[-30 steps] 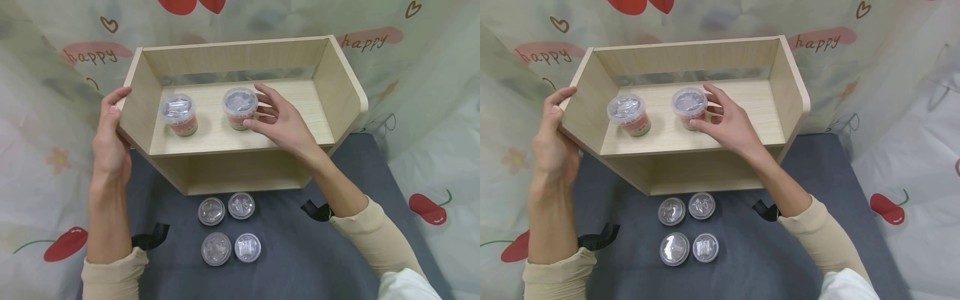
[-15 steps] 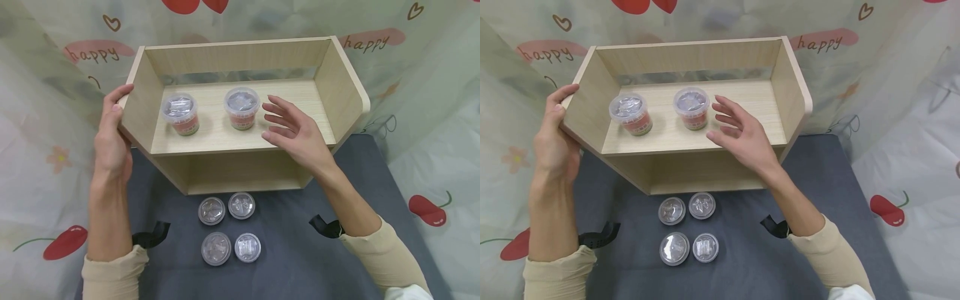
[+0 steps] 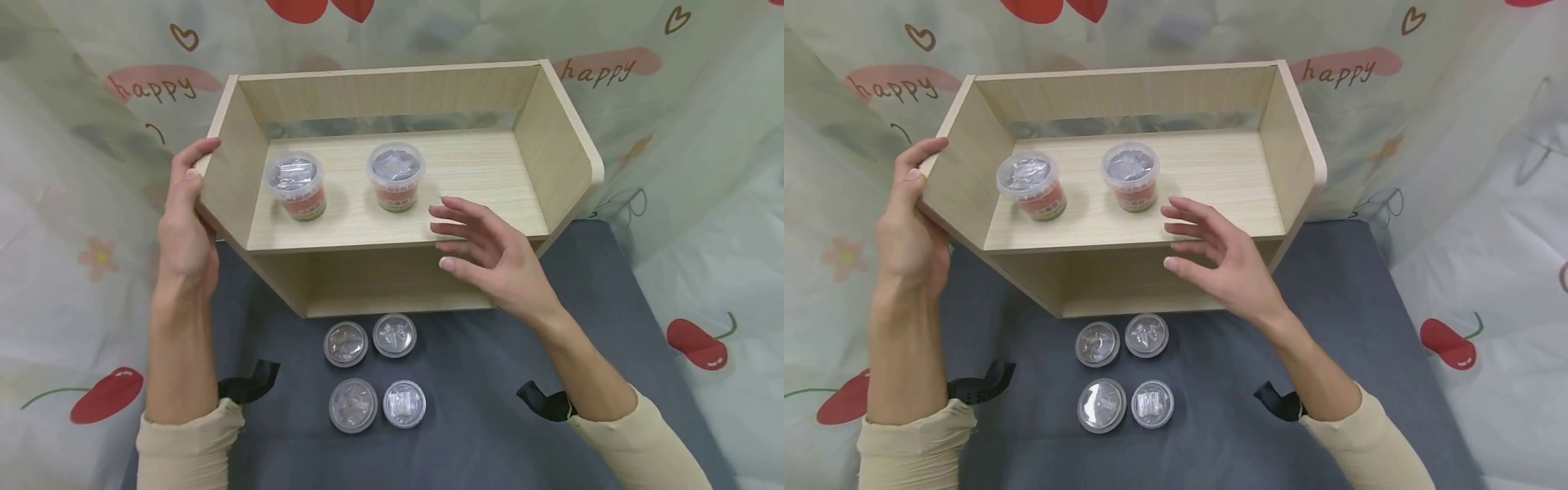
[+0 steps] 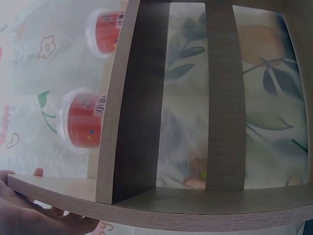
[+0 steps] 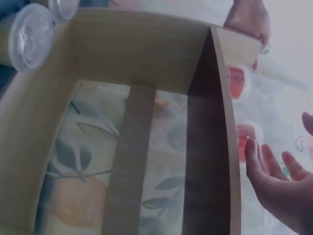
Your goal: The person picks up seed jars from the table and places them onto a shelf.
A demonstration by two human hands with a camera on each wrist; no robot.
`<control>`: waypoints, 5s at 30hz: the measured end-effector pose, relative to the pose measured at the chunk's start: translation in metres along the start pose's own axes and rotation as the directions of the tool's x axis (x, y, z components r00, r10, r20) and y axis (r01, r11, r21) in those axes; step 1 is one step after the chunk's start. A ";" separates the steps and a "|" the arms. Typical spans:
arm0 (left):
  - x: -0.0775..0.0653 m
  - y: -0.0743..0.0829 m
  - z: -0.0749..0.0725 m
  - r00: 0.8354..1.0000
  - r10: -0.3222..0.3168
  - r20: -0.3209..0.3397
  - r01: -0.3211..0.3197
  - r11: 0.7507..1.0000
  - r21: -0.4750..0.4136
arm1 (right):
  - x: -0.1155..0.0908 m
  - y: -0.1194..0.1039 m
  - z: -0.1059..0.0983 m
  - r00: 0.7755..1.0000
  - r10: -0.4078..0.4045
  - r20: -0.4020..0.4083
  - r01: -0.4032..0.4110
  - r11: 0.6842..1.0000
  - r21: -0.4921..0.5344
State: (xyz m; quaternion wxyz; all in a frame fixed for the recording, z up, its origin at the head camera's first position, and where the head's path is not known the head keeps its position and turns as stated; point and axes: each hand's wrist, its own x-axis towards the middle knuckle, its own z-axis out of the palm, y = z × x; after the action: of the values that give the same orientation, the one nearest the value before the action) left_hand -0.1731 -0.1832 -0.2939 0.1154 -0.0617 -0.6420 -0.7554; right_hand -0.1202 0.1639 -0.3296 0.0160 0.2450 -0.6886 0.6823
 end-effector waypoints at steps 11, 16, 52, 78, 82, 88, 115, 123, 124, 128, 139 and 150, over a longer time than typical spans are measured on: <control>0.000 -0.001 -0.003 1.000 -0.001 0.004 0.001 1.000 -0.015 | -0.028 0.019 0.005 0.995 -0.040 0.095 0.041 0.999 -0.010; 0.000 -0.002 -0.002 1.000 0.008 0.008 -0.008 1.000 -0.012 | -0.044 0.032 0.007 0.994 -0.046 0.101 0.047 0.999 -0.002; 0.000 -0.002 -0.001 1.000 0.021 -0.002 -0.021 1.000 0.007 | -0.122 0.132 0.048 0.983 0.059 0.176 -0.048 0.996 -0.071; -0.002 -0.003 -0.004 0.999 0.031 0.004 -0.032 0.999 0.027 | -0.145 0.150 0.068 0.976 0.111 0.190 -0.088 0.988 -0.126; -0.001 -0.003 -0.004 1.000 0.030 0.009 -0.031 0.999 0.017 | -0.154 0.168 0.068 0.968 0.153 0.200 -0.128 0.983 -0.132; 0.001 -0.007 -0.001 0.999 0.030 0.042 -0.030 1.000 0.005 | -0.167 0.183 0.068 0.962 0.175 0.208 -0.153 0.981 -0.117; 0.000 -0.004 -0.004 0.999 0.029 0.012 -0.030 0.999 0.017 | -0.181 0.196 0.082 0.914 0.337 0.227 -0.230 0.889 -0.395; 0.001 -0.004 -0.003 0.999 0.032 0.025 -0.033 0.999 0.016 | -0.185 0.201 0.084 0.938 0.289 0.191 -0.203 0.906 -0.371; 0.001 -0.004 -0.002 0.999 0.031 0.026 -0.031 0.999 0.009 | -0.185 0.201 0.084 0.939 0.291 0.185 -0.207 0.904 -0.373; 0.001 -0.004 -0.003 0.999 0.033 0.015 -0.033 0.999 0.006 | -0.185 0.200 0.085 0.936 0.312 0.165 -0.230 0.893 -0.386; -0.001 -0.005 -0.004 0.999 0.035 0.011 -0.035 0.999 0.037 | -0.178 0.196 0.081 0.923 0.333 0.194 -0.234 0.884 -0.406; -0.001 -0.006 -0.003 0.999 0.033 -0.001 -0.033 0.999 0.027 | -0.169 0.183 0.074 0.923 0.346 0.165 -0.257 0.878 -0.404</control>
State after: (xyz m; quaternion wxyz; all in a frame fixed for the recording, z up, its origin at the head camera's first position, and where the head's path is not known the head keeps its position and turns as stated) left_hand -0.1732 -0.1856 -0.3000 0.1294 -0.0702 -0.6508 -0.7448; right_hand -0.0141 0.1374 -0.5655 -0.1254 0.2045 -0.8329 0.4988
